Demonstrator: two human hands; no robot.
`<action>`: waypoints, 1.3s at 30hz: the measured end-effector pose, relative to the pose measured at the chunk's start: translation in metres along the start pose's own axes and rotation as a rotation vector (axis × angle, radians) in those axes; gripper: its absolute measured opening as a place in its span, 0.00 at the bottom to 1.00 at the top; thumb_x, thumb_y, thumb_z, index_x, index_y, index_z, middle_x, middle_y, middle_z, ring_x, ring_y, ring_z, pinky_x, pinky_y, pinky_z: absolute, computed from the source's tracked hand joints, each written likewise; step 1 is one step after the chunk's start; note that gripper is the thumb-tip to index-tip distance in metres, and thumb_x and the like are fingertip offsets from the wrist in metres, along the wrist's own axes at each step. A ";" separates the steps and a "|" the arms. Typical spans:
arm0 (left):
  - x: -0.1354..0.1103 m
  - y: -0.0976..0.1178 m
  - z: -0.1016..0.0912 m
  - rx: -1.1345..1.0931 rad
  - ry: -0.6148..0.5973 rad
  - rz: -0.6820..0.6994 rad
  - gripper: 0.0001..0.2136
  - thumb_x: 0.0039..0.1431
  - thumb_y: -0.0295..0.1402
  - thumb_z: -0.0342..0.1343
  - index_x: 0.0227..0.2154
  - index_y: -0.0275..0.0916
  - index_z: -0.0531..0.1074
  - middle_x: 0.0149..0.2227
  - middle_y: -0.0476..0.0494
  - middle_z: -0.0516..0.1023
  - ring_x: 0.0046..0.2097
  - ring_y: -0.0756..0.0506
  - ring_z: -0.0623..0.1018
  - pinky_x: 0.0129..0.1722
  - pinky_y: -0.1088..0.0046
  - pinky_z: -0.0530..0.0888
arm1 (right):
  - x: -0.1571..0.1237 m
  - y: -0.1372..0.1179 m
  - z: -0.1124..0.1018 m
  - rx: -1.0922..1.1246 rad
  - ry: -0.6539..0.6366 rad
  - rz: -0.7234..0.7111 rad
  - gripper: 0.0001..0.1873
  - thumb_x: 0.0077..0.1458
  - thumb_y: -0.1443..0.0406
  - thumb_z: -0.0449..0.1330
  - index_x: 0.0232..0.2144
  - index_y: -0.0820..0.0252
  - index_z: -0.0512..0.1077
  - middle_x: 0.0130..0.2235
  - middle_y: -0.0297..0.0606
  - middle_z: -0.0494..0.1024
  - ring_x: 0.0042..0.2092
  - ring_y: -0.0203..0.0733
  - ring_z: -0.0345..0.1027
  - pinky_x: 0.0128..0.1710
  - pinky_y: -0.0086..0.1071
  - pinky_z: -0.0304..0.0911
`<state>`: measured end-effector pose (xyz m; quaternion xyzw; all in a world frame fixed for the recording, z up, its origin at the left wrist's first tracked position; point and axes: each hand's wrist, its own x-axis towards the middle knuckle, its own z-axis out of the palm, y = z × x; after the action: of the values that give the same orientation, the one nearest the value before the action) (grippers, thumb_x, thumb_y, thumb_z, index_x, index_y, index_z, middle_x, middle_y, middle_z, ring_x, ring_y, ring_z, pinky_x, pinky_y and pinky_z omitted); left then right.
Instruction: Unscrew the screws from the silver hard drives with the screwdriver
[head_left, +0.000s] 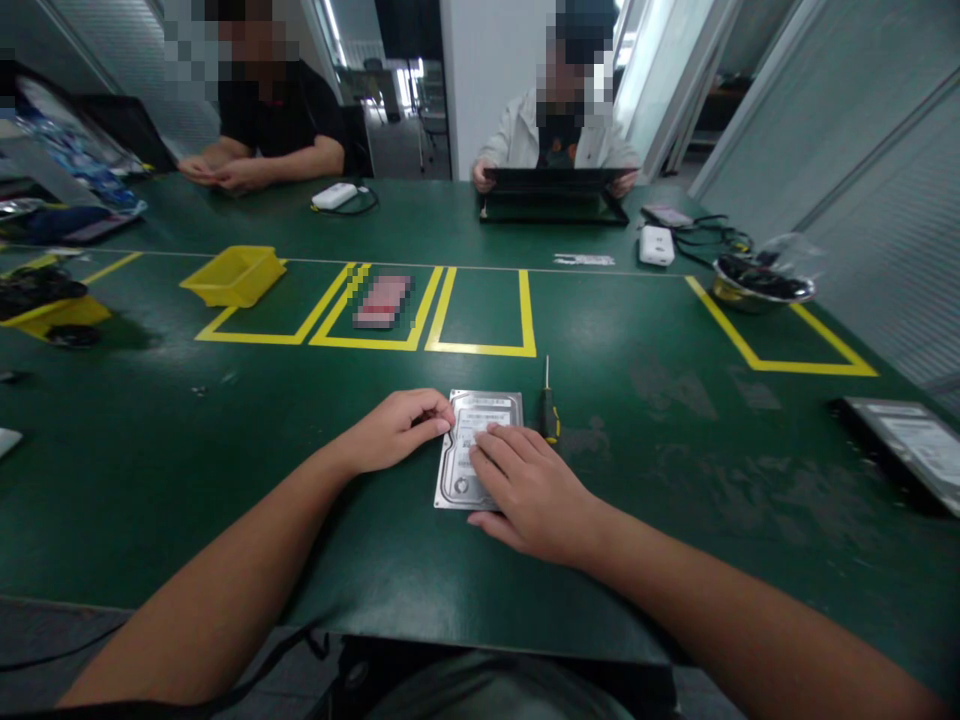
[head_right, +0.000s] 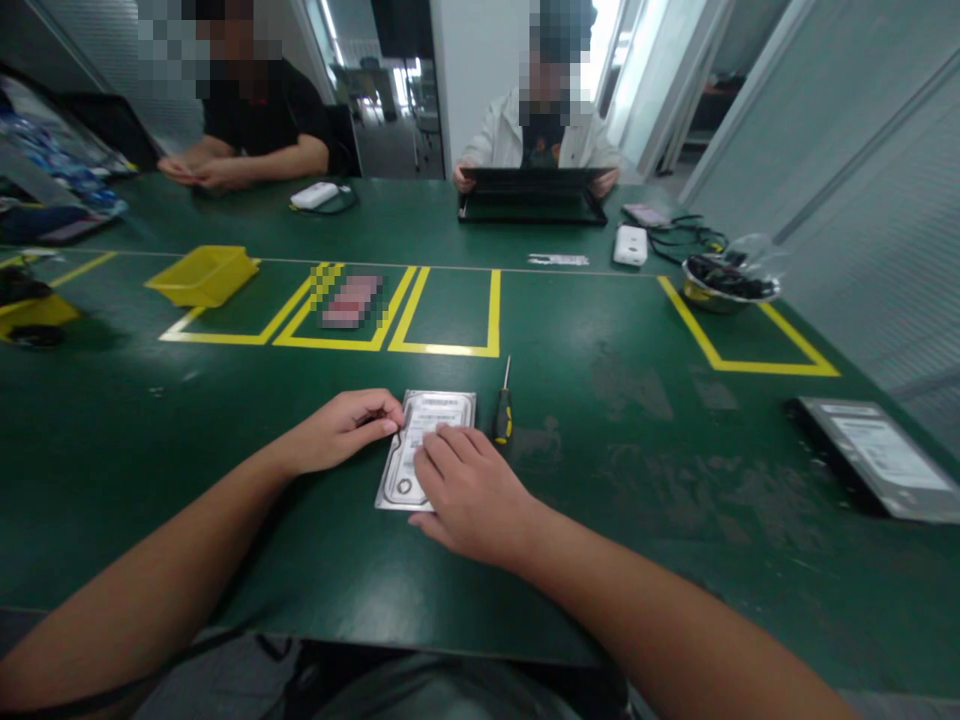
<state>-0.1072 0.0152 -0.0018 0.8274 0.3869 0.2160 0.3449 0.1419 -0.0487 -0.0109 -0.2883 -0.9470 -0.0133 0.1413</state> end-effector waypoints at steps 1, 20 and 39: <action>0.000 0.000 0.000 0.003 -0.005 -0.001 0.08 0.67 0.35 0.51 0.38 0.36 0.73 0.36 0.47 0.75 0.37 0.48 0.74 0.39 0.73 0.70 | 0.000 0.000 0.000 0.001 0.001 0.001 0.34 0.59 0.50 0.58 0.57 0.72 0.66 0.58 0.57 0.68 0.60 0.61 0.59 0.61 0.52 0.55; -0.001 0.006 -0.008 0.208 -0.019 0.080 0.07 0.67 0.33 0.51 0.37 0.37 0.73 0.37 0.46 0.75 0.39 0.48 0.74 0.42 0.73 0.69 | -0.001 -0.001 0.000 0.014 0.005 0.009 0.34 0.60 0.51 0.57 0.57 0.72 0.66 0.58 0.57 0.68 0.60 0.62 0.58 0.60 0.53 0.56; -0.003 0.012 -0.012 0.165 -0.110 0.150 0.08 0.67 0.33 0.54 0.37 0.40 0.79 0.38 0.45 0.79 0.41 0.48 0.78 0.43 0.73 0.71 | 0.001 -0.002 -0.001 -0.022 -0.025 0.006 0.35 0.58 0.51 0.59 0.58 0.73 0.65 0.59 0.57 0.67 0.60 0.63 0.58 0.61 0.52 0.56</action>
<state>-0.1109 0.0118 0.0141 0.8902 0.3210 0.1628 0.2794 0.1401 -0.0501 -0.0093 -0.2926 -0.9477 -0.0196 0.1263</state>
